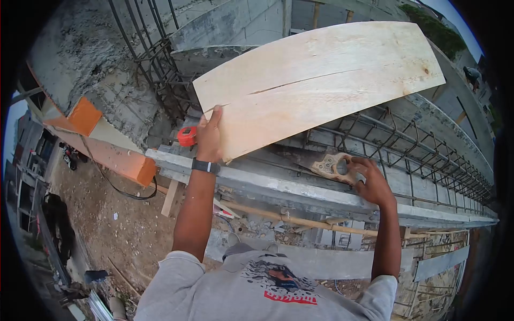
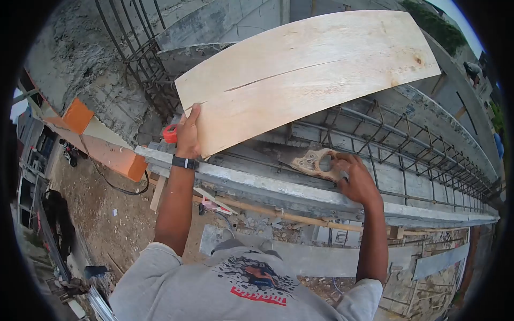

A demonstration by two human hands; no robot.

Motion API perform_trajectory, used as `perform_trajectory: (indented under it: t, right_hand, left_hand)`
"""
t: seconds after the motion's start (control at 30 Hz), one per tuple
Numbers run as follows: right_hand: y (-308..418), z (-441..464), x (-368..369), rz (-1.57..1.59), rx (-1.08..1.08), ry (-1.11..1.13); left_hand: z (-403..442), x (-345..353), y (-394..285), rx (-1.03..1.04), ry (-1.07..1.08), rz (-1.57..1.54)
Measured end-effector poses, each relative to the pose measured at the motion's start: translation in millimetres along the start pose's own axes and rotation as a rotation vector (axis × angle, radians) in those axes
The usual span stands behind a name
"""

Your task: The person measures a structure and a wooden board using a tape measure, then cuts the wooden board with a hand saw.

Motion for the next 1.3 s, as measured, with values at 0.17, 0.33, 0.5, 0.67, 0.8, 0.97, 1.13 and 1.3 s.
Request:
perform_trajectory:
  t: [0.17,0.33,0.5,0.67,0.8,0.97,1.13,1.3]
  right_hand:
    - [-2.4,13.1,7.5,-0.264,-0.061,0.211]
    - [7.4,10.0,5.4,-0.490,-0.222,0.102]
    - [58.1,-31.0,-63.3,-0.292,-0.299,0.033]
    - [38.1,-104.2,-104.6,0.361,-0.052,-0.055]
    - [-12.2,-185.2,-121.2,0.490,-0.083,-0.393]
    - [-60.2,-275.0,-107.9,0.927,-0.009,-0.968]
    - [21.2,-188.7,-44.1,1.217,-0.097,-0.825]
    - [77.0,-127.8,-12.0,1.055,-0.016,-0.950]
  left_hand:
    - [5.9,-1.0,-0.2,-0.007,0.030,0.031]
    - [8.7,0.5,-3.5,-0.015,0.043,0.029]
    - [14.5,-0.7,-4.4,-0.039,0.062,0.010]
    - [14.1,-2.0,-2.9,-0.010,0.053,0.017]
    - [11.9,2.1,-5.6,-0.025,0.060,0.002]
    - [12.8,1.3,-5.5,-0.022,0.077,-0.014]
    - [-8.2,13.2,-23.1,0.016,0.074,0.013]
    - [-17.1,43.1,-57.6,0.187,0.124,-0.083]
Point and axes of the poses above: each hand's wrist, its own z-axis towards the middle knuckle, its own x-axis out of the palm, y = z × x, the point moved 9 cm from there along z, towards the middle knuckle, and after that the axes turned 6 degrees about x, right-handed, at the moved point
